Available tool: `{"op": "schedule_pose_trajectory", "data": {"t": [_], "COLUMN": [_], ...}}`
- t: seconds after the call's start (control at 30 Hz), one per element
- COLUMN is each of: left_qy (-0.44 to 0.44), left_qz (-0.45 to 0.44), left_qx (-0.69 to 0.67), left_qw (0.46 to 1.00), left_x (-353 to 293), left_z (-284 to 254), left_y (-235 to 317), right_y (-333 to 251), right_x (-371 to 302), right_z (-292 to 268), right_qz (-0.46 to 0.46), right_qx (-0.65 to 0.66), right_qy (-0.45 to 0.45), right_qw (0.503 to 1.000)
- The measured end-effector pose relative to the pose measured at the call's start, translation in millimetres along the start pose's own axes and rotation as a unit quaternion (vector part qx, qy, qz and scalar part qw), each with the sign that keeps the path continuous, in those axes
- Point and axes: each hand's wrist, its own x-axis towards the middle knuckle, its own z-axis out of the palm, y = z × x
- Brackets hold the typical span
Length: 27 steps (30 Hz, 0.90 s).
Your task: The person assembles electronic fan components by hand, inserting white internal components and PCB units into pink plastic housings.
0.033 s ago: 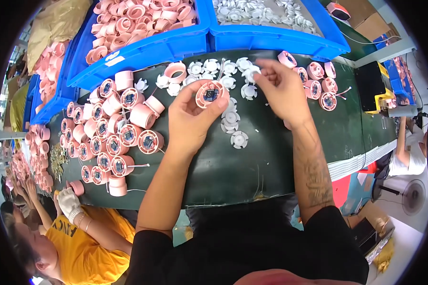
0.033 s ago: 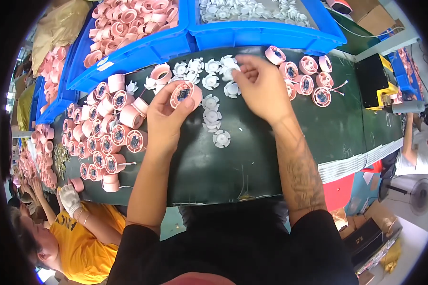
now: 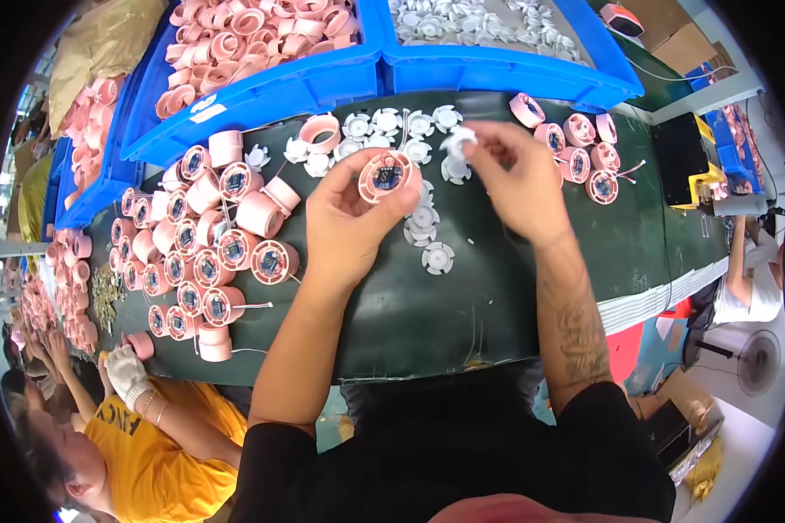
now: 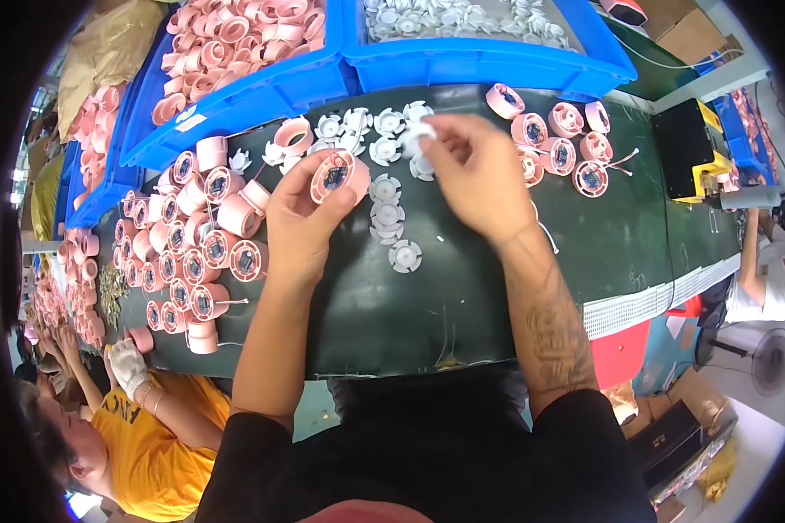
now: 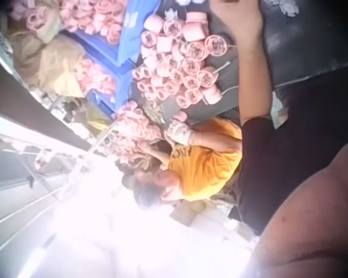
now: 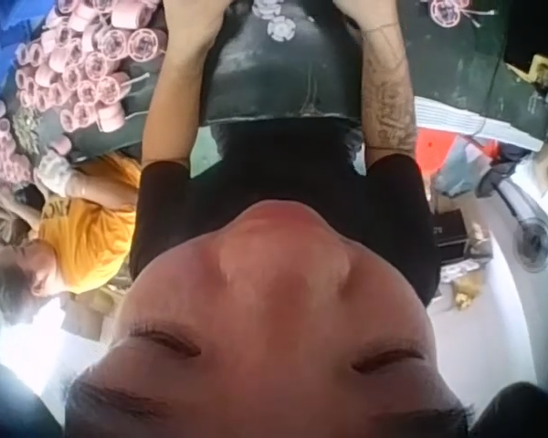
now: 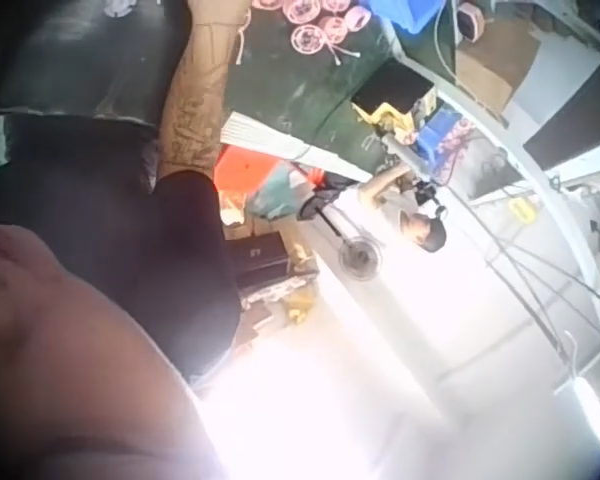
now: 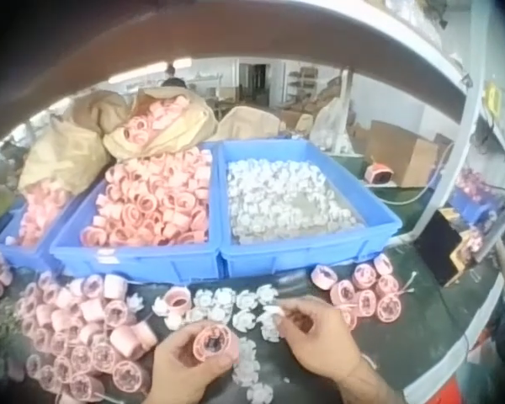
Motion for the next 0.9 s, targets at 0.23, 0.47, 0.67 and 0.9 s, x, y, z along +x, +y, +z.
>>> {"op": "schedule_pose_trajectory", "data": {"t": [0.23, 0.47, 0.67, 0.9], "left_qy": [-0.057, -0.049, -0.057, -0.083], "left_qz": [0.029, 0.048, 0.088, 0.043], "left_qx": [-0.017, 0.046, 0.122, 0.088], "left_qw": [0.998, 0.997, 0.987, 0.992], "left_x": [-0.5, -3.9, -4.5, -5.8], "left_z": [0.0, 9.0, 9.1, 2.0], "left_y": [-11.0, -18.9, -22.1, -21.7], "right_y": [2.8, 6.6, 3.7, 6.2], "right_x": [-32.8, -36.6, -36.1, -38.5], "right_z": [21.8, 24.0, 23.9, 15.2], "right_qz": [0.033, 0.064, 0.065, -0.112], "right_qx": [0.255, 0.329, 0.36, 0.095], "right_qy": [-0.053, -0.058, -0.071, -0.046], "right_qw": [0.965, 0.94, 0.928, 0.988]}}
